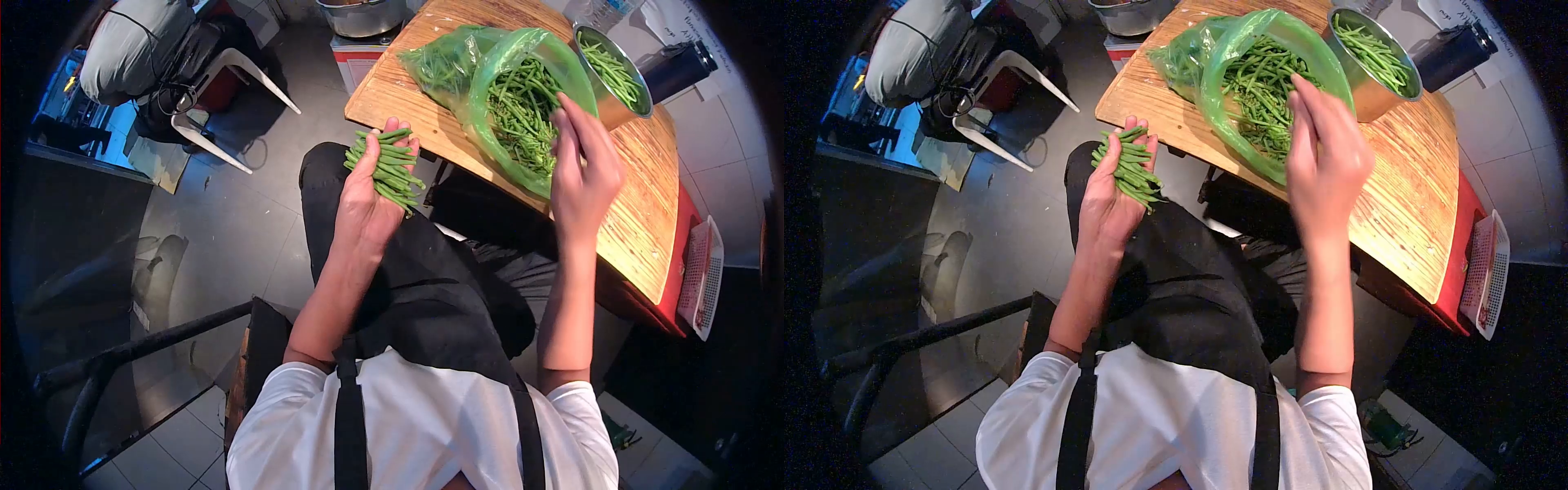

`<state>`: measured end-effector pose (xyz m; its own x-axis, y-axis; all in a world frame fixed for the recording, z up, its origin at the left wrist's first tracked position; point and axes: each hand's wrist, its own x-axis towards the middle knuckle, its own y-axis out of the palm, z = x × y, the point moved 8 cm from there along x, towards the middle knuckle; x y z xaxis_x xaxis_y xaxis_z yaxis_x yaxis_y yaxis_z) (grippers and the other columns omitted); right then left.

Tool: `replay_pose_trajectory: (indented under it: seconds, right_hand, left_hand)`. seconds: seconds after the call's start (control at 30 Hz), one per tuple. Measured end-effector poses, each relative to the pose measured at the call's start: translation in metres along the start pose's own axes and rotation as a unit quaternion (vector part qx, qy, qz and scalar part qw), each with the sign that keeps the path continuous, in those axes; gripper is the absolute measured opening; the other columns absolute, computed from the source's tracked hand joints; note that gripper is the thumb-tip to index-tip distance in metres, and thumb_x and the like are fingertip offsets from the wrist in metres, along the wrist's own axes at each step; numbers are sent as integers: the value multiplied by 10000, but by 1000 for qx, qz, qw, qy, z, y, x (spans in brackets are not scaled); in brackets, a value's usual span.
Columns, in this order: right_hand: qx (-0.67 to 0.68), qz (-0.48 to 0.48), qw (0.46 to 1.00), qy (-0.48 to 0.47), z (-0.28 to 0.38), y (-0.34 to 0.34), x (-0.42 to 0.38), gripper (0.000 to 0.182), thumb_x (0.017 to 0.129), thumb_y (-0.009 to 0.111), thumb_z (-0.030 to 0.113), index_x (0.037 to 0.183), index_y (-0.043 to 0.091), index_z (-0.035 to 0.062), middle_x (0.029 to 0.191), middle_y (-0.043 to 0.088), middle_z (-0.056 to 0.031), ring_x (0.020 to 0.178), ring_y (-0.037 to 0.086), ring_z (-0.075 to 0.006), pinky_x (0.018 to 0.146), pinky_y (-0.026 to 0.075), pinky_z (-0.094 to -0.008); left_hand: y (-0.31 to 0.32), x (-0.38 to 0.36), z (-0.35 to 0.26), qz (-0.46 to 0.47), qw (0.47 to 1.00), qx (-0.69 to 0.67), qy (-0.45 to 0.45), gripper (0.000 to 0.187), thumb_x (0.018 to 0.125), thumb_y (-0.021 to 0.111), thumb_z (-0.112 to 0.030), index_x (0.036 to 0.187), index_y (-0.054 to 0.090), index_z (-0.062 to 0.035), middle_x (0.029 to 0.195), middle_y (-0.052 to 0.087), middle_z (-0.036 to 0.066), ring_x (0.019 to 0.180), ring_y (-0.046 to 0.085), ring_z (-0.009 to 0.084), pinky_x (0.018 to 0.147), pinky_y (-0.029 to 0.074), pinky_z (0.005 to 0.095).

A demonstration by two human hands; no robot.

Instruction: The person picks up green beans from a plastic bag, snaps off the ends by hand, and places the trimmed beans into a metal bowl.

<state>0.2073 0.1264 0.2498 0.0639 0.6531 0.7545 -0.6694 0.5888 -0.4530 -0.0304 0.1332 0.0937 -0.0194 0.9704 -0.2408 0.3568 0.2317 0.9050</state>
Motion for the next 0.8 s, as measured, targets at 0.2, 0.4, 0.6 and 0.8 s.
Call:
replay_pose_trajectory:
  seconds: [0.2,0.4,0.6,0.8]
  right_hand:
    - [-100,-1,995,-25,-6,5,6,156,944,681,78,1076,749,29,1018,729,-145,858,714,-299,774,557,-347]
    - [218,204,954,-16,45,61,-68,187,842,765,39,1015,727,-22,1000,726,-145,811,709,-229,732,576,-304]
    - [327,314,873,182,22,98,-105,209,860,760,55,1043,716,-35,940,716,-112,740,685,-192,650,559,-310]
    - [255,268,929,24,36,90,-99,138,875,731,40,986,705,-37,891,682,-153,752,673,-315,686,548,-386]
  left_hand:
    - [6,-3,-2,-5,999,-40,-18,385,1070,513,-195,1393,478,12,1355,586,141,1312,541,251,1167,451,400]
    - [10,4,4,12,998,-48,-39,396,1073,507,-195,1408,468,12,1375,564,157,1314,536,251,1166,451,407]
    - [15,6,15,40,998,-27,-39,382,1082,489,-217,1383,463,17,1354,562,155,1292,541,260,1159,453,426]
    - [9,9,17,44,999,15,-25,344,1095,467,-239,1323,476,18,1331,564,158,1232,570,272,1127,474,442]
